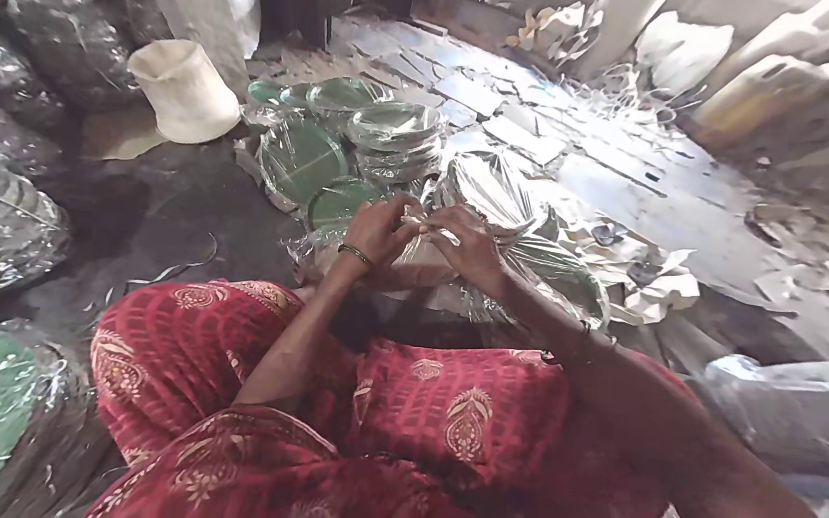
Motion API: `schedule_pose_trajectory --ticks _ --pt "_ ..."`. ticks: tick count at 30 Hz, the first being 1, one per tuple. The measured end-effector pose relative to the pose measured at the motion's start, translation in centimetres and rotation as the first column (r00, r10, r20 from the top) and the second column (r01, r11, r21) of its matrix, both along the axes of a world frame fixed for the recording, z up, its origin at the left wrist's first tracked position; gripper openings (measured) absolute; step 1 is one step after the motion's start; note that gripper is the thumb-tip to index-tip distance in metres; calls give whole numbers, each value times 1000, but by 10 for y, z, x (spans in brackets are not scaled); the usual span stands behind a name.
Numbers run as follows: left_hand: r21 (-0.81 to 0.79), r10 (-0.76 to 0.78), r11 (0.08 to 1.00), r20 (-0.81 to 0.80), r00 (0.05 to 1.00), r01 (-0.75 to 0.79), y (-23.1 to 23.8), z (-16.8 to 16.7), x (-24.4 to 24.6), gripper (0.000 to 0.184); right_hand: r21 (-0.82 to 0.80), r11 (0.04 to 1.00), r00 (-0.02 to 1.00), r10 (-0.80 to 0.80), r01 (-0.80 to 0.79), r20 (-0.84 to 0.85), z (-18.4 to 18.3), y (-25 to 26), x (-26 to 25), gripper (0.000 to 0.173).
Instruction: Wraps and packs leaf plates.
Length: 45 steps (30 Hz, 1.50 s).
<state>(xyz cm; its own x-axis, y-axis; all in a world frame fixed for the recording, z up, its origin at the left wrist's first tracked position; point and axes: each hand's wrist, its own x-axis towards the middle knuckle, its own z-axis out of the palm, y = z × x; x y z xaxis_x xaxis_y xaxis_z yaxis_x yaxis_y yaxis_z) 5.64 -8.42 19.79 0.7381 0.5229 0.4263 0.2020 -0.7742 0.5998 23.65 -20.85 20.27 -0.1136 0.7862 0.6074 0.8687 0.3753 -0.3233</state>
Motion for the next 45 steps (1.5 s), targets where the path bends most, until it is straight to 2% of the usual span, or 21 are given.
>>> schedule_pose_trajectory --ticks 2,6,10,16,21,24,28,31,32,34,36,40,43,45 --pt "-55 -40 998 -19 999 39 5 -7 2 41 10 1000 1000 -6 6 -26 -9 2 1 18" --pt "-212 -89 974 -40 995 79 5 -39 5 38 -91 996 1000 -25 24 -11 -35 3 2 17" --pt "-286 -80 956 -43 996 65 10 -64 12 35 -235 970 996 -78 68 -33 -44 6 2 19" --pt "-383 -129 919 -63 990 95 12 -112 22 34 -373 925 998 -57 68 39 -69 4 8 19" --pt "-416 -175 901 -86 981 124 14 -123 21 36 -457 889 999 -42 40 4 -77 9 14 18" --pt "-476 -195 863 -7 981 168 20 -128 18 35 -399 917 999 -9 -10 -47 -88 9 22 16" --pt "-349 -225 919 -84 971 183 33 -139 11 42 -430 902 995 -81 45 -64 -83 16 19 16" --pt "-177 -182 973 -200 963 148 29 -137 5 76 -429 900 991 -115 78 -61 -95 18 25 18" --pt "-98 -165 984 -195 967 148 26 -139 4 79 -433 897 990 -124 85 -63 -94 17 25 18" --pt "12 -110 994 -143 984 113 19 -141 3 70 -433 897 990 -126 88 -58 -90 15 23 18" --pt "48 -31 998 -76 997 35 13 -142 5 56 -417 906 993 -106 78 -45 -87 16 23 18" --pt "128 73 990 -112 991 -58 14 -149 9 38 -434 900 998 -52 34 -28 -90 20 30 18" --pt "168 153 977 -112 982 -134 8 -148 9 33 -439 897 995 -81 51 -50 -92 18 27 20" --pt "189 154 973 -117 981 -130 3 -154 10 40 -490 864 987 -154 111 -48 -80 19 16 20"
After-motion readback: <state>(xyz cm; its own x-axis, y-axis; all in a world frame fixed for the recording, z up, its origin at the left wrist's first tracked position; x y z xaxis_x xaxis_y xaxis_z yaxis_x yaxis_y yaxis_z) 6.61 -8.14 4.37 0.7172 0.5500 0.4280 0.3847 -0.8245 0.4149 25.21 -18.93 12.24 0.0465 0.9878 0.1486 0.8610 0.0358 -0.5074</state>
